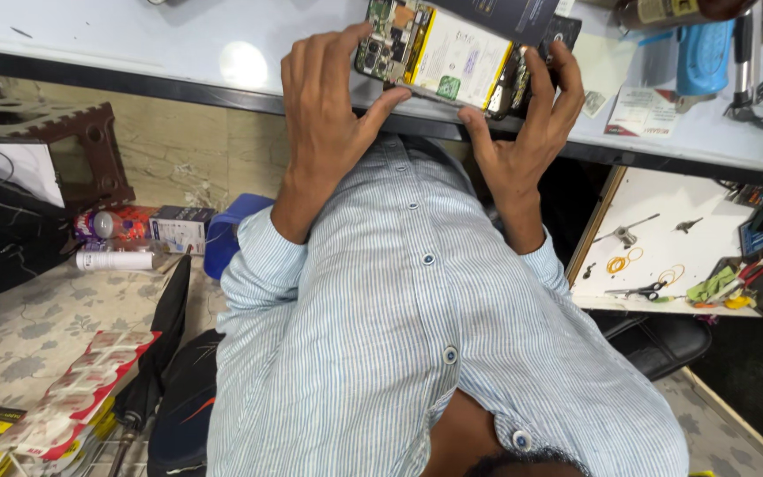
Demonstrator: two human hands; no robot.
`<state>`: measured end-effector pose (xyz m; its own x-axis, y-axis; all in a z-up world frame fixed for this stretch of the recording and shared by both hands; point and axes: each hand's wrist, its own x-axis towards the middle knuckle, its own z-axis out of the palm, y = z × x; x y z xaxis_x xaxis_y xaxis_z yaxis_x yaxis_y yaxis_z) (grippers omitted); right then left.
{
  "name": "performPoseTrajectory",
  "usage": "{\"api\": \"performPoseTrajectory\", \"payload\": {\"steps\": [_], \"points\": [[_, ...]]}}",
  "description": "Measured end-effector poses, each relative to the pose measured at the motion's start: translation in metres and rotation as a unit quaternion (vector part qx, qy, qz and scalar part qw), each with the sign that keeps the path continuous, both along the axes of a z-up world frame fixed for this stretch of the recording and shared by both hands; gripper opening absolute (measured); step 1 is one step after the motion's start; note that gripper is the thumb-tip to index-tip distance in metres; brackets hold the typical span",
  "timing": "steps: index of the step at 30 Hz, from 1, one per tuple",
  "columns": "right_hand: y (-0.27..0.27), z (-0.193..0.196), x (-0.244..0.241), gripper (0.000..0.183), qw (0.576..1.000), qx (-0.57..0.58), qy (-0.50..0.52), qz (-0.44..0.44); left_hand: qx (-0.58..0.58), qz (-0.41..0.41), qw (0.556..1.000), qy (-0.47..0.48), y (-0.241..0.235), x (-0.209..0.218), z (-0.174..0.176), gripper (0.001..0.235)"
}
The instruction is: The person removes the back cover of a smartphone, disconnects the battery connector, and places a new battery into the phone. They then align and press the back cover onto the phone chassis.
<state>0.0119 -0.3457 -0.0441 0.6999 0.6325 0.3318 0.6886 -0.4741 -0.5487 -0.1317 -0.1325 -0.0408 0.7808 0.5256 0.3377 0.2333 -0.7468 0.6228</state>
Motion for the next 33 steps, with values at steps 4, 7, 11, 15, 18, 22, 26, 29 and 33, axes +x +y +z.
{"api": "performPoseTrajectory", "payload": {"steps": [4,7,11,15,18,22,26,29,33], "points": [[-0.003,-0.003,0.001,0.08,1.0,0.008,0.027,0.001,0.016,0.002,1.0,-0.005,-0.003,0.004,-0.002,0.074],[-0.003,-0.004,0.003,0.078,0.999,0.024,0.038,-0.002,0.002,-0.01,1.0,-0.004,-0.004,0.007,-0.001,0.074],[-0.001,0.002,0.001,0.078,0.999,0.03,0.021,-0.012,0.015,-0.057,0.998,0.012,0.0,0.011,0.005,0.073],[0.007,0.011,-0.005,0.07,1.0,0.007,-0.021,0.002,0.048,-0.122,0.989,0.065,0.012,0.011,0.011,0.07],[0.015,0.014,-0.009,0.059,0.999,0.003,-0.047,0.02,0.064,-0.161,0.983,0.06,0.018,0.017,0.014,0.071],[0.025,0.012,-0.017,0.045,1.0,0.011,0.002,0.021,0.122,-0.184,0.973,0.073,0.024,0.023,0.015,0.069],[0.024,0.007,-0.016,0.039,1.0,0.011,-0.013,0.022,0.188,-0.202,0.957,0.089,0.023,0.025,0.011,0.066],[0.024,0.003,-0.015,0.037,0.999,0.023,-0.011,0.027,0.242,-0.213,0.944,0.068,0.024,0.033,0.011,0.054],[0.024,0.002,-0.016,0.038,0.999,0.007,-0.022,0.029,0.237,-0.257,0.934,0.072,0.027,0.047,0.02,0.034]]}}
